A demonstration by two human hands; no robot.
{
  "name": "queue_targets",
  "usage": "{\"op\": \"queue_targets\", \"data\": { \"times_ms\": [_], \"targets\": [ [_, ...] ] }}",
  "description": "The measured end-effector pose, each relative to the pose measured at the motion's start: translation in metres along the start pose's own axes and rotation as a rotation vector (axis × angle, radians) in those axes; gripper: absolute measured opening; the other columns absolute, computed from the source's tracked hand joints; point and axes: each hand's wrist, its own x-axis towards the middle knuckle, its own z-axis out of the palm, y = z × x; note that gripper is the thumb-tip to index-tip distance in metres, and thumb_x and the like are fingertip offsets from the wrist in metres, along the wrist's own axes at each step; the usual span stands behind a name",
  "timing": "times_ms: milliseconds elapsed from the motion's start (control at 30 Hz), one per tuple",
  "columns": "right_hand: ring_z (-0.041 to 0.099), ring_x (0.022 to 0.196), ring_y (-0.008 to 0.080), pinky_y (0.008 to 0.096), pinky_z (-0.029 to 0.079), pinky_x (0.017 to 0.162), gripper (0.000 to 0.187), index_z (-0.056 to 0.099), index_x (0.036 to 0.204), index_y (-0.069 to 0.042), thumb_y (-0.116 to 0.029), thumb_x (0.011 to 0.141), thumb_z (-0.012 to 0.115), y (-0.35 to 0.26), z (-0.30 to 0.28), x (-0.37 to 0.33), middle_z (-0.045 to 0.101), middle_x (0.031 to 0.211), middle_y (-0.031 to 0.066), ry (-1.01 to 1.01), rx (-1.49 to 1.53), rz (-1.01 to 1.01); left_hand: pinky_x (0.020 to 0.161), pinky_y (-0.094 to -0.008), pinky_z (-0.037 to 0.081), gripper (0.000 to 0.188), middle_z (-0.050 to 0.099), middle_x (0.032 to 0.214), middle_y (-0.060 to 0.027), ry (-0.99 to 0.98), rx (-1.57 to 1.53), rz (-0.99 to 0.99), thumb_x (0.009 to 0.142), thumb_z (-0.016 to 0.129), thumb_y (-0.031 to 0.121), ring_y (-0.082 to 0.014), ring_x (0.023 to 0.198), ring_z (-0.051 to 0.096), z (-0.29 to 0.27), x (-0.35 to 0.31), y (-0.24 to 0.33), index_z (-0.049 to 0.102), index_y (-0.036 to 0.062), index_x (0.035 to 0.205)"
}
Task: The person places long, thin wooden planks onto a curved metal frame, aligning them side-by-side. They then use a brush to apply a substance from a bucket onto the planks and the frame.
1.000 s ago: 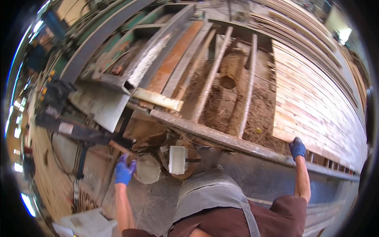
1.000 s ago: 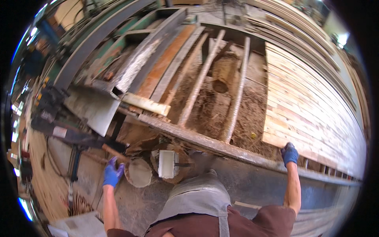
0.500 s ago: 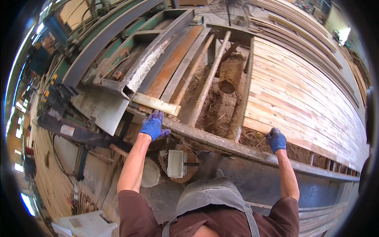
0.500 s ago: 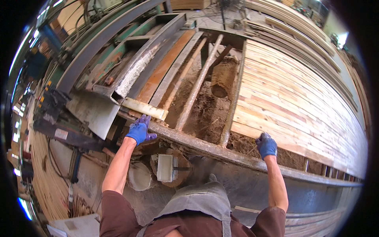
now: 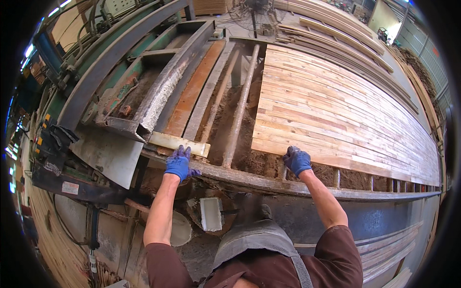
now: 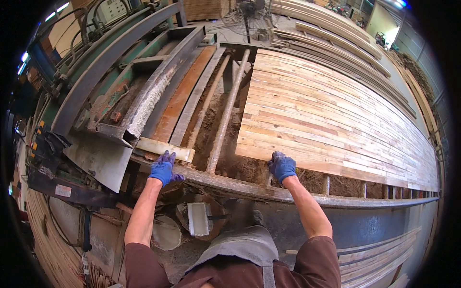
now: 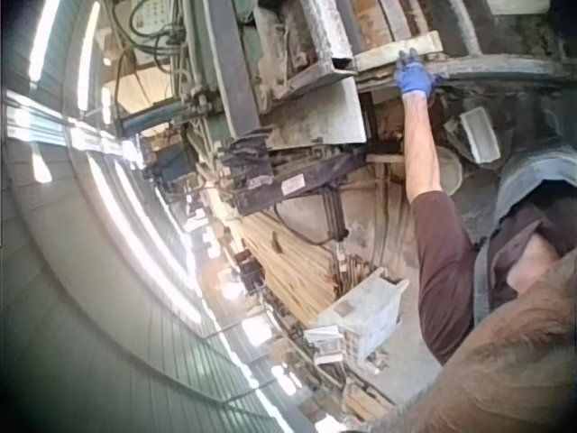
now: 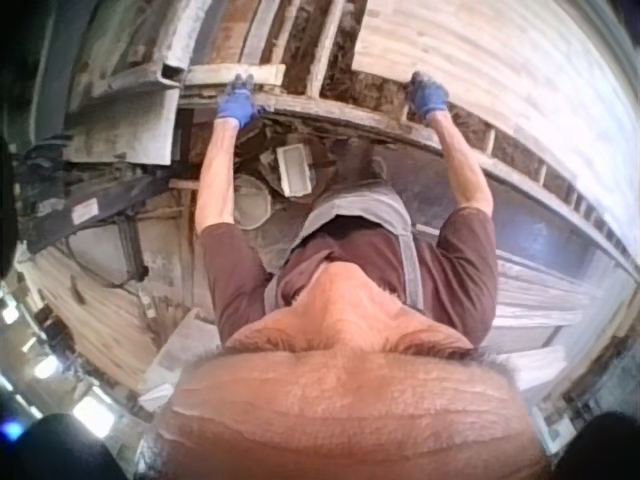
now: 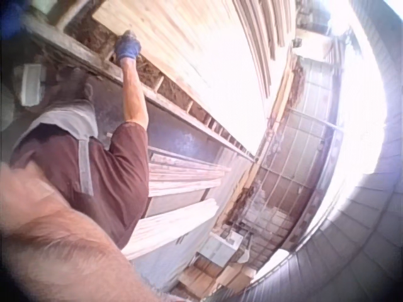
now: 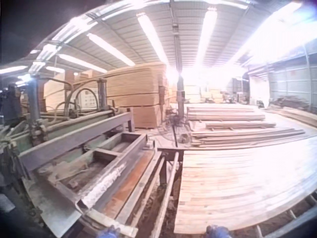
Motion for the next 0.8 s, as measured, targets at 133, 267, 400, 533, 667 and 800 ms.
{"op": "queue_targets", "data": {
  "times_ms": [133, 267, 400, 533, 667, 800],
  "targets": [
    [0.068, 0.085, 0.0427, 0.0536, 0.054, 0.072, 0.024, 0.065, 0.092, -0.011, -0.033, 0.084, 0.067, -0.034, 0.01, 0.015, 0.07, 0.095, 0.0201, -0.024, 0.068, -0.056, 0.112, -0.0576, 0.036, 0.12, 0.033, 0.16, -0.0225, -0.012, 0.027, -0.012, 0.064, 0.076, 0.074, -0.0392, 0.141, 0.041, -0.002, 0.0, 0.005, 0.029, 0.0156, 0.158],
    [0.068, 0.087, 0.0418, 0.0531, 0.053, 0.074, 0.025, 0.065, 0.092, -0.011, -0.034, 0.084, 0.069, -0.073, 0.017, 0.029, 0.07, 0.095, 0.0191, -0.029, 0.086, -0.106, 0.109, -0.0576, 0.039, 0.119, 0.036, 0.157, -0.0253, 0.009, -0.024, -0.047, 0.065, 0.078, 0.072, -0.0402, 0.136, 0.048, -0.003, -0.006, 0.005, 0.031, 0.0133, 0.157],
    [0.069, 0.087, 0.0398, 0.0522, 0.053, 0.074, 0.025, 0.064, 0.089, -0.011, -0.034, 0.084, 0.07, -0.111, 0.023, 0.043, 0.071, 0.093, 0.0169, -0.073, 0.174, -0.133, 0.107, -0.057, 0.041, 0.118, 0.035, 0.158, -0.0255, 0.044, -0.06, -0.065, 0.066, 0.078, 0.07, -0.0396, 0.138, 0.046, 0.002, -0.008, 0.009, 0.031, 0.011, 0.157],
    [0.069, 0.086, 0.0393, 0.0516, 0.053, 0.073, 0.025, 0.064, 0.091, -0.012, -0.035, 0.084, 0.07, -0.146, 0.029, 0.056, 0.071, 0.092, 0.016, -0.085, 0.163, -0.191, 0.104, -0.0565, 0.043, 0.104, 0.036, 0.157, -0.0254, -0.044, -0.086, -0.088, 0.073, 0.08, 0.056, -0.039, 0.136, 0.048, -0.015, -0.01, 0.013, 0.034, 0.0112, 0.154],
    [0.069, 0.087, 0.0406, 0.0518, 0.053, 0.074, 0.024, 0.065, 0.094, -0.013, -0.035, 0.086, 0.066, -0.184, 0.04, 0.068, 0.071, 0.092, 0.0169, -0.069, 0.19, -0.228, 0.104, -0.0534, 0.044, 0.098, 0.034, 0.158, -0.0243, -0.031, -0.094, -0.082, 0.078, 0.076, 0.054, -0.0384, 0.135, 0.049, -0.01, -0.008, 0.007, 0.033, 0.0127, 0.155],
    [0.067, 0.09, 0.0426, 0.0529, 0.053, 0.077, 0.024, 0.065, 0.098, -0.009, -0.031, 0.088, 0.063, -0.21, 0.019, 0.05, 0.069, 0.096, 0.019, -0.129, 0.312, -0.374, 0.109, -0.0526, 0.042, 0.112, 0.031, 0.16, -0.0235, -0.069, -0.139, -0.11, 0.072, 0.076, 0.067, -0.0386, 0.139, 0.045, 0.007, -0.006, -0.005, 0.03, 0.0121, 0.157]
  ]
}}
